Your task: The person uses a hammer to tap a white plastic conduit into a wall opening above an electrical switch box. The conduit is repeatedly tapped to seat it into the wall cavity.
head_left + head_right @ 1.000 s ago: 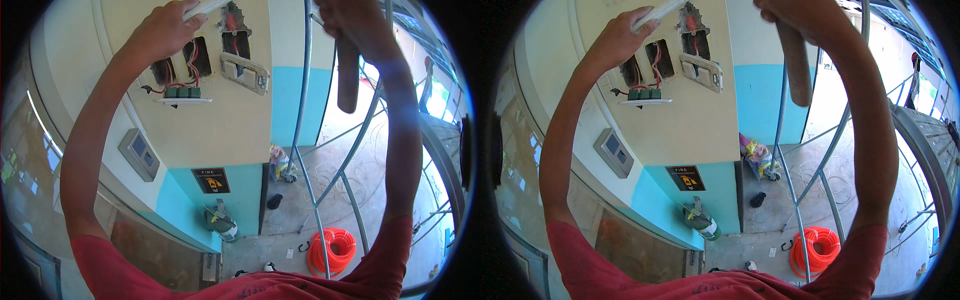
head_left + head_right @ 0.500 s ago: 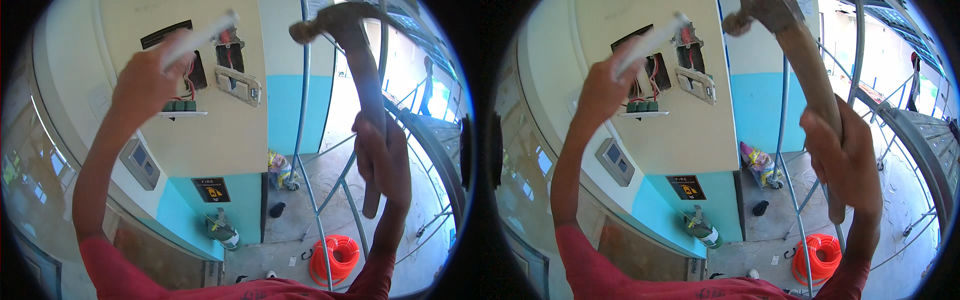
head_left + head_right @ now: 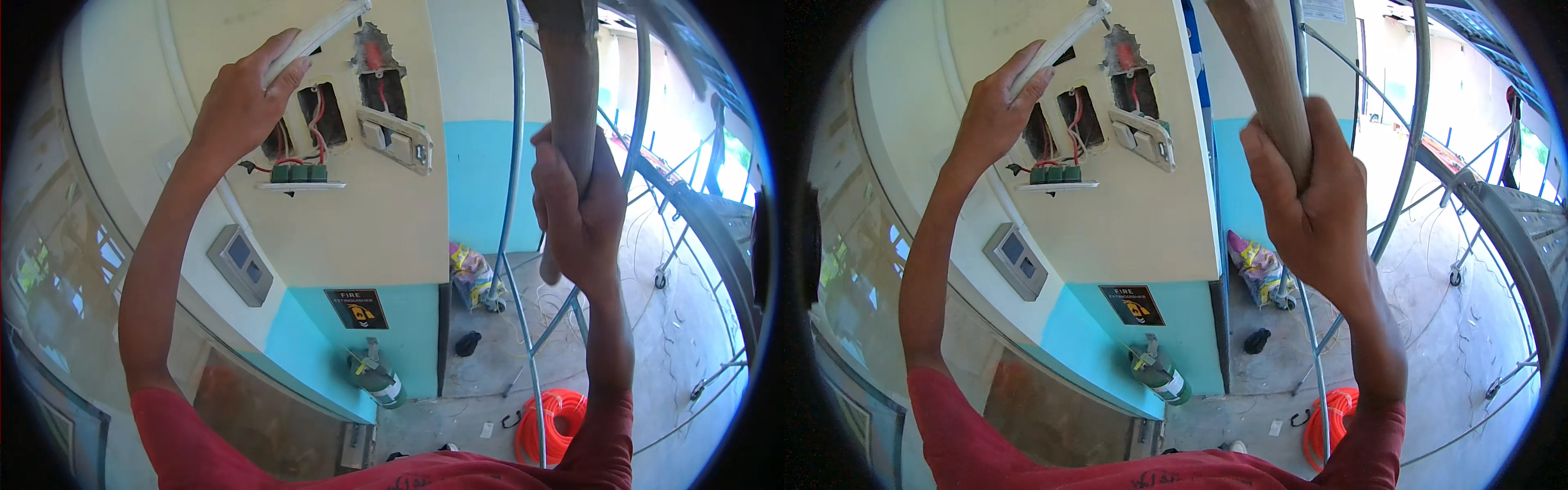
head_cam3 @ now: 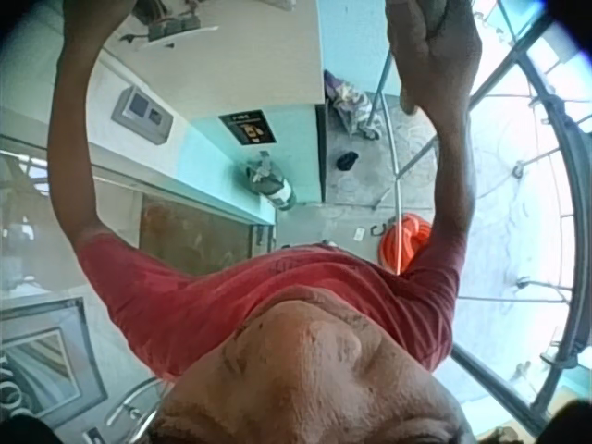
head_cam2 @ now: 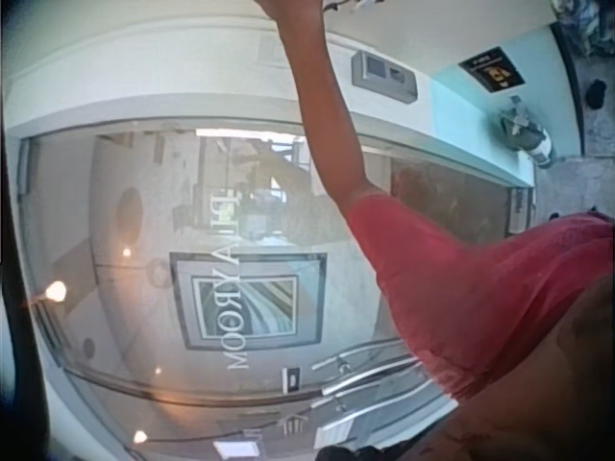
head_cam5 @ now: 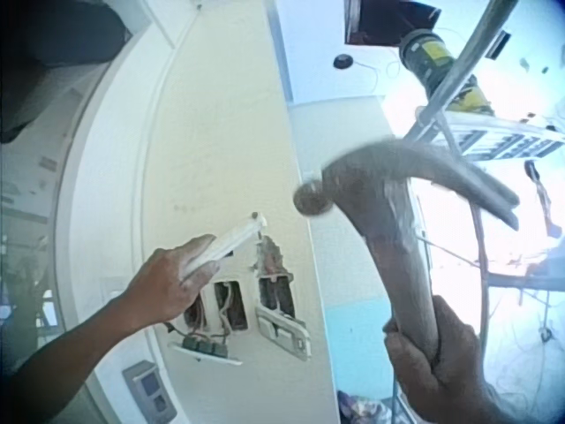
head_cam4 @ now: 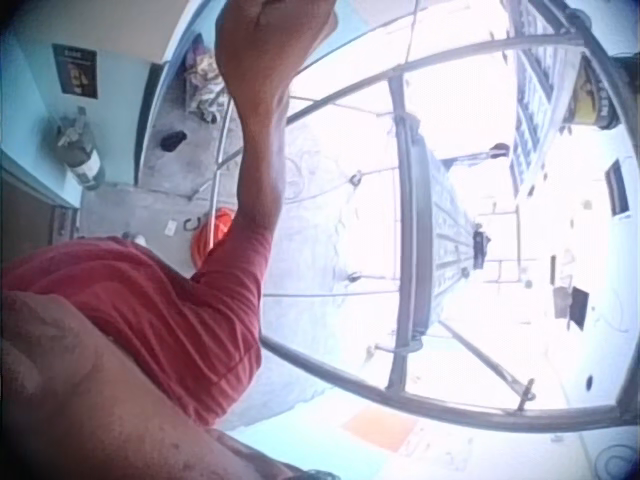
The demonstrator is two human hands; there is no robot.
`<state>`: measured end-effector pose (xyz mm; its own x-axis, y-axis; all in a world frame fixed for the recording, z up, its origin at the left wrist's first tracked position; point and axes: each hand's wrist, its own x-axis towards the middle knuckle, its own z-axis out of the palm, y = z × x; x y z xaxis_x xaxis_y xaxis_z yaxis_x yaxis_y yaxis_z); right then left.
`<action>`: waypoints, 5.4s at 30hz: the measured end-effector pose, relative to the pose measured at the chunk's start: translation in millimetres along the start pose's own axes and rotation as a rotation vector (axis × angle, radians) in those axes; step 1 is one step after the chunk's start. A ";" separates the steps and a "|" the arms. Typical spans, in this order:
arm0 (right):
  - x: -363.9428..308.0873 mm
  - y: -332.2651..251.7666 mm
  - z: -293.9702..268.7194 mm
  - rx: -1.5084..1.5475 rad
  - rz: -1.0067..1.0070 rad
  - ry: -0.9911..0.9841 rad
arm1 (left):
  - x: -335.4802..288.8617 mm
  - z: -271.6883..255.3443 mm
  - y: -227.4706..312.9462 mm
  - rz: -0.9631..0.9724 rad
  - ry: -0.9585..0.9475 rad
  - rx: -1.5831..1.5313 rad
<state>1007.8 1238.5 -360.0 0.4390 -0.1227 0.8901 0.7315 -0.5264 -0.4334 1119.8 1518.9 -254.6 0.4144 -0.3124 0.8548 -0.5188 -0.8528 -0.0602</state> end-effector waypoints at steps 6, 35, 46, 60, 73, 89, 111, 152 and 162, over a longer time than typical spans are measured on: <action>40.2 -21.1 14.1 -0.074 -0.310 0.045 | -7.3 6.7 -11.8 0.075 0.098 0.024; 42.7 -61.7 45.1 -0.420 -0.198 -0.058 | -0.6 44.6 -66.3 0.263 0.109 0.020; 64.6 -43.5 43.8 -0.642 -0.029 -0.278 | -0.2 41.5 -60.9 0.258 0.097 0.111; 68.6 -46.2 40.9 -0.526 0.163 -0.265 | 5.7 22.0 -44.2 0.101 -0.023 -0.138; -127.2 -42.3 -37.4 -0.163 0.634 -0.265 | 3.9 41.0 -41.4 0.093 0.085 -0.292; -253.2 13.7 -109.0 0.146 1.279 -0.017 | -6.9 -0.8 15.3 -0.328 -0.394 -0.286; -247.4 1.9 -59.9 0.284 1.305 -0.012 | 3.0 29.3 -27.2 0.006 -0.014 -0.226; 43.5 -32.1 22.4 -0.445 0.076 -0.156 | 16.6 21.7 -31.0 0.298 0.066 0.358; 57.0 6.0 35.9 -0.454 -0.057 -0.282 | 20.3 32.1 -40.9 0.346 0.072 0.219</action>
<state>1055.9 1258.5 -316.9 0.5739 0.1145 0.8109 0.4865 -0.8442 -0.2251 1173.4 1534.0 -251.4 0.1861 -0.5725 0.7985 -0.4440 -0.7740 -0.4514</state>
